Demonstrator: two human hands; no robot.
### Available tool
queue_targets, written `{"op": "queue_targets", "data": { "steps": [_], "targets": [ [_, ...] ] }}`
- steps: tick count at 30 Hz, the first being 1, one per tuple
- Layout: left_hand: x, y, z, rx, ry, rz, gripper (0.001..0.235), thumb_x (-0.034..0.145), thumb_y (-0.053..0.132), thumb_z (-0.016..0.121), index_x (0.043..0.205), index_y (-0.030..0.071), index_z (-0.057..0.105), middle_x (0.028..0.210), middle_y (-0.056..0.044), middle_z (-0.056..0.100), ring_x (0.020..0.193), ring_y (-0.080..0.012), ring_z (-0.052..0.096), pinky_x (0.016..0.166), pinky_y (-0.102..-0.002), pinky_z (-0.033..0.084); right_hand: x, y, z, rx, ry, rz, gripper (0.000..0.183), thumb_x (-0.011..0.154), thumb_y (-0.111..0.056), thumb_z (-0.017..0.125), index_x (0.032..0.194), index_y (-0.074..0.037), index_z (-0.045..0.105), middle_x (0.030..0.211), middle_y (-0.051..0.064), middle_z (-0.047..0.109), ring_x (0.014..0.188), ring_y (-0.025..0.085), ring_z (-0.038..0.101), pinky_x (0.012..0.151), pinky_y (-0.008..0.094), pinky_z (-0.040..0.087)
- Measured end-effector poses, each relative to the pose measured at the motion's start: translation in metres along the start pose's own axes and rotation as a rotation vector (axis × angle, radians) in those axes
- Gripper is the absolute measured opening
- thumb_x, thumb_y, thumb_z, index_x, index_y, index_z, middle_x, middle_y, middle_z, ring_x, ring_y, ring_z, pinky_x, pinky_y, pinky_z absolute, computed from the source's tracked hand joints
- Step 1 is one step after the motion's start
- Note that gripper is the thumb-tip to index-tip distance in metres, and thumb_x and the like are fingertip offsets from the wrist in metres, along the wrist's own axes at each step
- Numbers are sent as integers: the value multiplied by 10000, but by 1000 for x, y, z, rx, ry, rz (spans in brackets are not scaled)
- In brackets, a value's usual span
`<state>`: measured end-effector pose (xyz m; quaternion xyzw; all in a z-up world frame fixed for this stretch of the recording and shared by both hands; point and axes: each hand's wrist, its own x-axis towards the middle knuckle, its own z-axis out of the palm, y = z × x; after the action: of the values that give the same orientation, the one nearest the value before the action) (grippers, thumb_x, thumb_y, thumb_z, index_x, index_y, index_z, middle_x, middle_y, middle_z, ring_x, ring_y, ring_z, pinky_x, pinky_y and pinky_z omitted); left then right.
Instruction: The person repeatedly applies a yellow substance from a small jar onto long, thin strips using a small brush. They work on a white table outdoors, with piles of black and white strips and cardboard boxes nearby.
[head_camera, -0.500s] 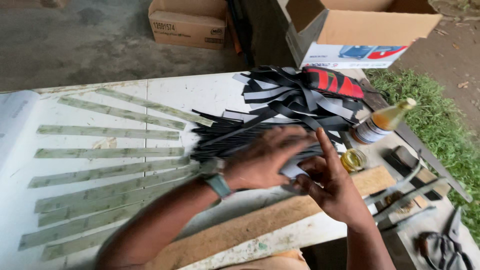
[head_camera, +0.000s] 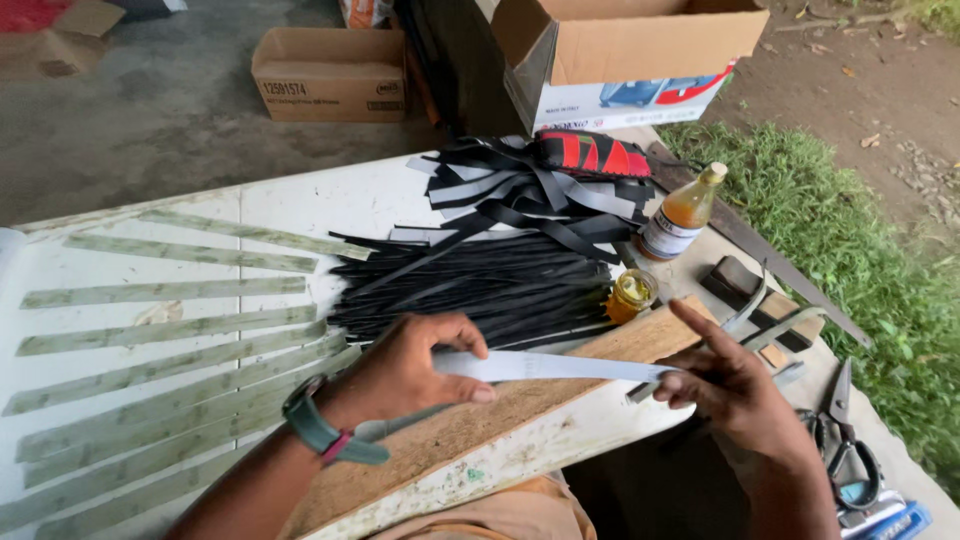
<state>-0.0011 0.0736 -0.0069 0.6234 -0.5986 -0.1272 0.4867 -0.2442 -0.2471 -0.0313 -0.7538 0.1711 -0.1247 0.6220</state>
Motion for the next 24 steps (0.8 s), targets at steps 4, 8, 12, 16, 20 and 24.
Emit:
{"op": "queue_targets", "data": {
  "steps": [4,8,12,16,20,24],
  "targets": [
    [-16,-8,16,-187,-23,-314,218,875,144,784,1050,29,726,968,-67,784,916,-140,743,775,-280,603,-2,27,-33,-36,105,-81,793,828,-31,732,1574,-33,462,893,128,752,750,169,703,648,286,545],
    [-33,-16,32,-342,-32,-728,302,831,146,761,1113,59,700,944,-65,768,825,-139,744,613,-316,622,15,26,-54,107,311,-38,700,888,-55,728,1550,10,509,942,101,717,791,149,655,678,289,530],
    [-67,-32,42,-385,52,-898,255,820,124,794,1029,-7,732,929,-123,755,815,-166,731,656,-326,645,46,17,-70,-72,340,42,627,899,-90,719,1490,-11,525,970,101,727,851,160,713,728,307,584],
    [-103,-58,47,-276,50,-851,260,813,137,807,1042,20,774,905,-111,789,843,-148,787,741,-281,627,72,24,-75,-287,415,164,617,850,-80,788,1422,4,571,1002,166,752,813,201,704,676,338,575],
    [-121,-71,56,-374,94,-1100,285,823,151,831,1053,15,734,836,-147,825,759,-175,777,686,-326,627,80,41,-76,-415,359,71,679,761,-67,866,1381,-1,597,1045,155,757,884,179,729,739,305,610],
    [-120,-70,60,-308,107,-1152,335,808,177,869,1047,12,701,792,-160,813,703,-173,765,658,-332,601,82,48,-72,-481,359,186,734,723,-107,882,1395,-76,589,1054,131,755,876,191,732,728,329,620]
  ]
}}
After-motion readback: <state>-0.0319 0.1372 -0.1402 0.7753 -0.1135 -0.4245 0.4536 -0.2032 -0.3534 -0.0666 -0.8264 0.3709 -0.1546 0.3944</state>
